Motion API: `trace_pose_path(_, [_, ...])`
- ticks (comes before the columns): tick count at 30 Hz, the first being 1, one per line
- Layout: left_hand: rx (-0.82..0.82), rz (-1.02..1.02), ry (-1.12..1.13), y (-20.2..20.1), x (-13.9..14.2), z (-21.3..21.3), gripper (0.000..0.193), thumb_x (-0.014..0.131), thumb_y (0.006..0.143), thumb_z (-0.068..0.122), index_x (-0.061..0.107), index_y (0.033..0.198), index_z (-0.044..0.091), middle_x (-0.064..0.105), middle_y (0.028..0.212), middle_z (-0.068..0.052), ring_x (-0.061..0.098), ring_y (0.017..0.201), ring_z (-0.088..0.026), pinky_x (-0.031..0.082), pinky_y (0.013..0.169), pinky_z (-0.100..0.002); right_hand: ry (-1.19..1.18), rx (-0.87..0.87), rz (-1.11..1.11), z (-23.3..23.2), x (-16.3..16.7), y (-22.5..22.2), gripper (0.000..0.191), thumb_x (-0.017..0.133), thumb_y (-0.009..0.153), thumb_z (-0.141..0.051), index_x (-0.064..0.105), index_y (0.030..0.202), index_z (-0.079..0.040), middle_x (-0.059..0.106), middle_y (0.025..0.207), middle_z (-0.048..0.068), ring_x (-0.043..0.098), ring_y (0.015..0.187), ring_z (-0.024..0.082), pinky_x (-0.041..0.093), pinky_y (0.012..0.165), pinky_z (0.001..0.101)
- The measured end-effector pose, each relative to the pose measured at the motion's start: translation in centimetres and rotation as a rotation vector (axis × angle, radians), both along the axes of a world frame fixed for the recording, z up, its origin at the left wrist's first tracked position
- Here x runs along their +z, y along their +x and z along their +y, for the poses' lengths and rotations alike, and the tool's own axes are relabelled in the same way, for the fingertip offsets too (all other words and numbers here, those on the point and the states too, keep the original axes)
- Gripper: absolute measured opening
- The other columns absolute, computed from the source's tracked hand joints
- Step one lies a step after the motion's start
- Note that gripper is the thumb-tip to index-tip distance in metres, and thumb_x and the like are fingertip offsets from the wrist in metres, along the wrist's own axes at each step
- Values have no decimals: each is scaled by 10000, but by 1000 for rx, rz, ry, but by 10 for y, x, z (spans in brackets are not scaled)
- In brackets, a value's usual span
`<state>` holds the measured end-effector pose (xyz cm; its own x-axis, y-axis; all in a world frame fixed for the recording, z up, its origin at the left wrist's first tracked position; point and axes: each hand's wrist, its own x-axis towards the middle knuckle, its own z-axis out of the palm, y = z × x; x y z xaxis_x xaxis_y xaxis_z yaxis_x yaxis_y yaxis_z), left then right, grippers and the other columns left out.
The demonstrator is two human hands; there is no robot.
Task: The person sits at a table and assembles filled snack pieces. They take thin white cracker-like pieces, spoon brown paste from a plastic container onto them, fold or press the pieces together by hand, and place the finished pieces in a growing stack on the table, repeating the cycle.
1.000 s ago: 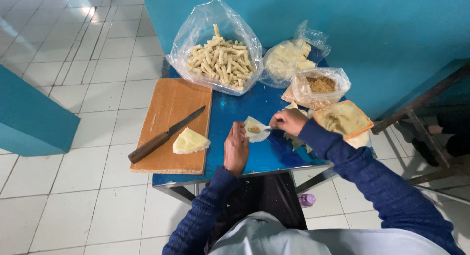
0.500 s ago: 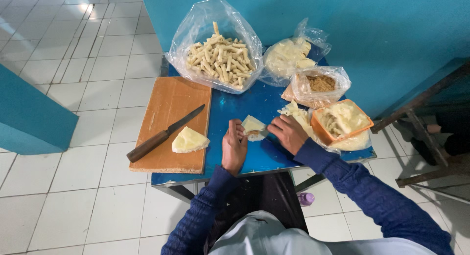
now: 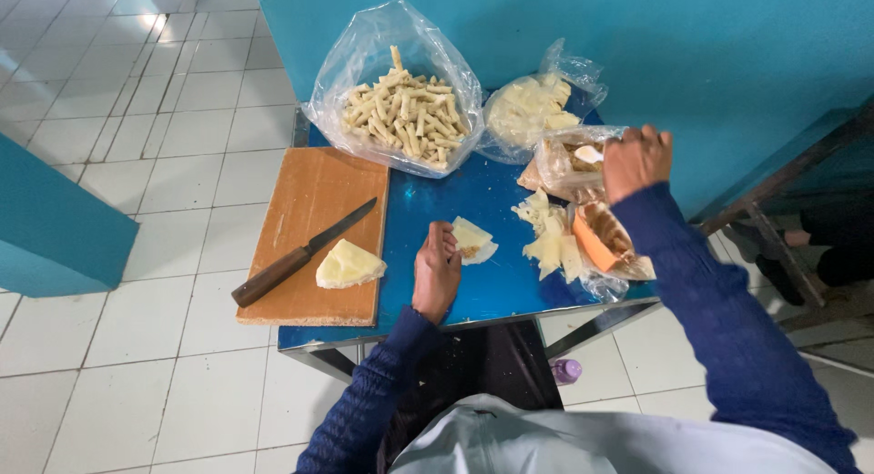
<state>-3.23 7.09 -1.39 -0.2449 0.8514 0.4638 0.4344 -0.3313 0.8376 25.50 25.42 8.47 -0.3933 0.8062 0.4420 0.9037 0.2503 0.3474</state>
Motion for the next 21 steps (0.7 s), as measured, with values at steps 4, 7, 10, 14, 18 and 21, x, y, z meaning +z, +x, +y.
trace_pose_path(4, [-1,50,45,-2,-2,3,435,685,813,-132,519,1193,-1,608,890,-115,645,746,-208,537,685,-308,222,106,-7,8,-12,-20,135,651,847,-169,769,908,-142,703,1003,83,603,1031,261,442,873,444])
trace_pose_path(7, [-1,50,53,-4,-4,1,427,665,812,-137,531,1191,6,640,911,-117,668,729,-200,553,684,-307,5,428,314,-29,-42,-51,172,651,883,-55,761,968,-156,691,993,103,635,999,298,491,858,449])
trace_pose_path(10, [-27,18,-20,-6,-3,-3,467,716,781,-110,530,1192,9,655,966,-129,665,763,-233,556,697,-339,-340,481,455,-84,-79,-83,85,691,907,-104,760,937,-143,682,896,91,650,898,308,508,791,444])
trace_pose_path(14, [-12,148,-22,-5,2,-11,515,761,744,-88,534,1195,19,651,1038,-153,634,937,-309,533,799,-403,-344,504,618,-114,-95,-100,175,758,845,-185,694,976,-87,648,921,125,627,918,350,498,809,453])
trace_pose_path(18, [-30,242,-14,-6,9,-13,532,790,722,-55,536,1183,17,640,1103,-171,585,1045,-370,496,871,-444,-330,502,720,-116,-95,-104,134,756,850,-164,652,904,-98,645,917,111,636,934,336,502,819,441])
trace_pose_path(21, [-39,282,15,-6,11,-13,517,806,711,-29,553,1159,18,629,1124,-177,568,1066,-392,478,898,-454,-398,493,788,-116,-95,-104,128,747,876,-159,637,908,-101,663,899,86,654,906,318,512,790,432])
